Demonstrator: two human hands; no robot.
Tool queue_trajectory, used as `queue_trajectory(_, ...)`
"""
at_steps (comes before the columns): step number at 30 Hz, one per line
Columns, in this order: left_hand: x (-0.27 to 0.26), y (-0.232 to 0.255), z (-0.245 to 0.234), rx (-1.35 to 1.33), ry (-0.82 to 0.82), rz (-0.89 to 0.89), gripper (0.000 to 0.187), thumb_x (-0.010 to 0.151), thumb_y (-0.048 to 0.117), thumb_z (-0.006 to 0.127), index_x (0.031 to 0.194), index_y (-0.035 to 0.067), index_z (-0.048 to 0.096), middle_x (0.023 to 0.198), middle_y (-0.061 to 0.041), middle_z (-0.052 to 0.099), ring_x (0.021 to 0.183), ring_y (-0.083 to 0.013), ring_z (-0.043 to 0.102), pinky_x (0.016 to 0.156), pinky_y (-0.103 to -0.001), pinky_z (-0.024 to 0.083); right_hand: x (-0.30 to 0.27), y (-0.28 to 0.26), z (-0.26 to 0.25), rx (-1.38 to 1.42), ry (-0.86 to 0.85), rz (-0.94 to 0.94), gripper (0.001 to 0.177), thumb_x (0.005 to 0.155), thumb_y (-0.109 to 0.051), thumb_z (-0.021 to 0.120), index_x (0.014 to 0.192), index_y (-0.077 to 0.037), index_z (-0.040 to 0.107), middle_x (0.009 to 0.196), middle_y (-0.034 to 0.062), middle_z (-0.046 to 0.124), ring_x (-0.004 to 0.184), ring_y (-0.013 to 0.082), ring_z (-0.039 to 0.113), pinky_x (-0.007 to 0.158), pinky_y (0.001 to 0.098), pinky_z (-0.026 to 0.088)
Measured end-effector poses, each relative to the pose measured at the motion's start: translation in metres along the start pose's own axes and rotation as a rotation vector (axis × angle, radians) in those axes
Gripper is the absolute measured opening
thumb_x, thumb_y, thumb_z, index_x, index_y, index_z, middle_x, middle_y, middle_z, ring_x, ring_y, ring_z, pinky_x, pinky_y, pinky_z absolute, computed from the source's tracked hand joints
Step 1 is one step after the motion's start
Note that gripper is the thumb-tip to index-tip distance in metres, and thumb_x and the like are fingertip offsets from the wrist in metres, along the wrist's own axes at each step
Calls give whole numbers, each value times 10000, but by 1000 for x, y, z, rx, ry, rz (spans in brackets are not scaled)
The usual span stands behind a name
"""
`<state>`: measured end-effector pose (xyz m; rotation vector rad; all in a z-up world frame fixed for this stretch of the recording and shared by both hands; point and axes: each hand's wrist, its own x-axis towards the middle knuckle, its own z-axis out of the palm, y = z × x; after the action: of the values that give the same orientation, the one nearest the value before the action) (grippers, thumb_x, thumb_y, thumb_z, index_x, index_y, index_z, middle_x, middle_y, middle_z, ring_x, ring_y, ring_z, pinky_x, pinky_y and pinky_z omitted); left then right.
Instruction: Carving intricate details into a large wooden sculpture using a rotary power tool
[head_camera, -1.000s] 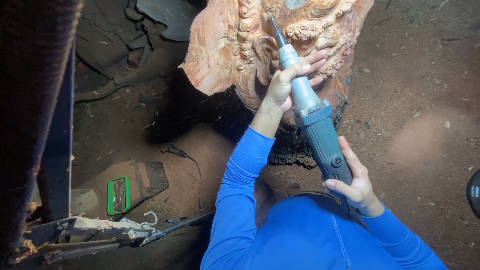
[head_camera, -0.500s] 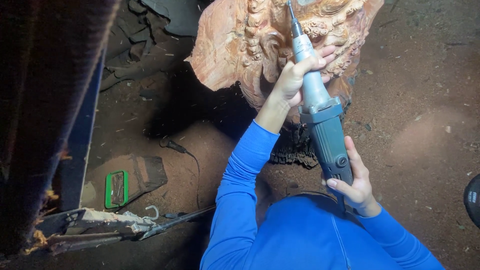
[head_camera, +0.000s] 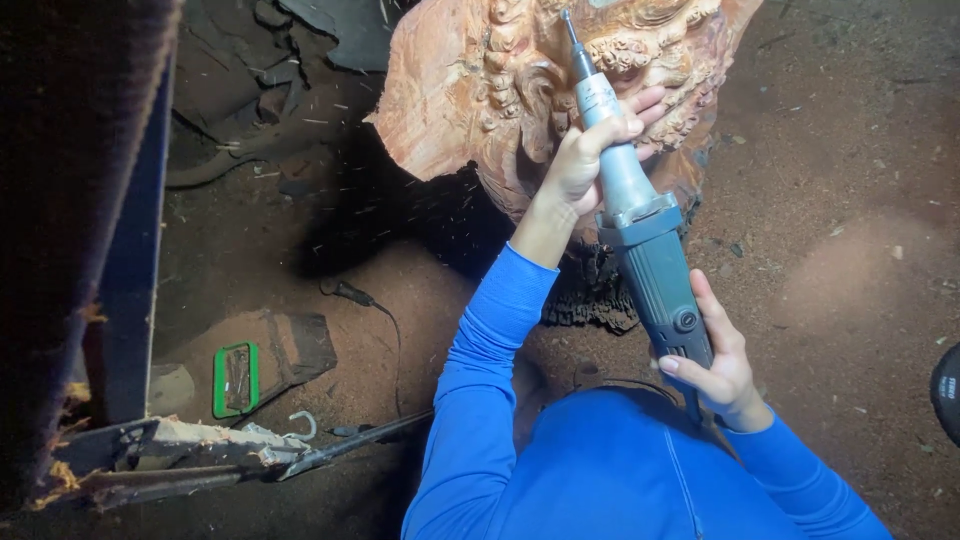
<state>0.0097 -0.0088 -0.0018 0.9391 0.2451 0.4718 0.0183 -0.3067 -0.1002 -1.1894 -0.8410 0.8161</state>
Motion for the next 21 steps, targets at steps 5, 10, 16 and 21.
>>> queue_trajectory(5, 2, -4, -5, -15, -46, 18, 567, 851, 171, 732, 1386, 7, 639, 1469, -172, 601, 1405, -289, 534, 1119, -552, 462, 3, -2, -4, -37, -33, -40, 1092, 764, -112, 744, 1680, -147, 150, 1067, 194, 724, 656, 224, 764, 682, 337, 667)
queue_trajectory(10, 2, 1, 7, 35, 76, -11, 548, 796, 105, 731, 1326, -14, 658, 1436, -156, 629, 1374, -287, 570, 984, -438, 563, 1, -1, -1, 42, -5, -30, 1110, 744, -57, 733, 1674, -178, 140, 1343, 229, 616, 681, 279, 763, 650, 379, 697)
queue_trajectory(16, 2, -7, -4, 15, -24, 50, 578, 838, 163, 738, 1382, -3, 634, 1481, -169, 593, 1390, -304, 551, 1117, -546, 480, 2, -8, -5, -40, 0, 50, 1115, 716, -92, 744, 1678, -152, 184, 1162, 191, 711, 655, 255, 770, 671, 359, 668)
queue_trajectory(21, 0, -9, -4, 15, -40, 73, 586, 847, 175, 744, 1399, 13, 629, 1500, -156, 580, 1413, -283, 529, 1141, -530, 451, -1, 3, -6, -63, 7, 33, 1104, 730, -95, 754, 1676, -145, 187, 1224, 179, 692, 676, 238, 786, 727, 339, 658)
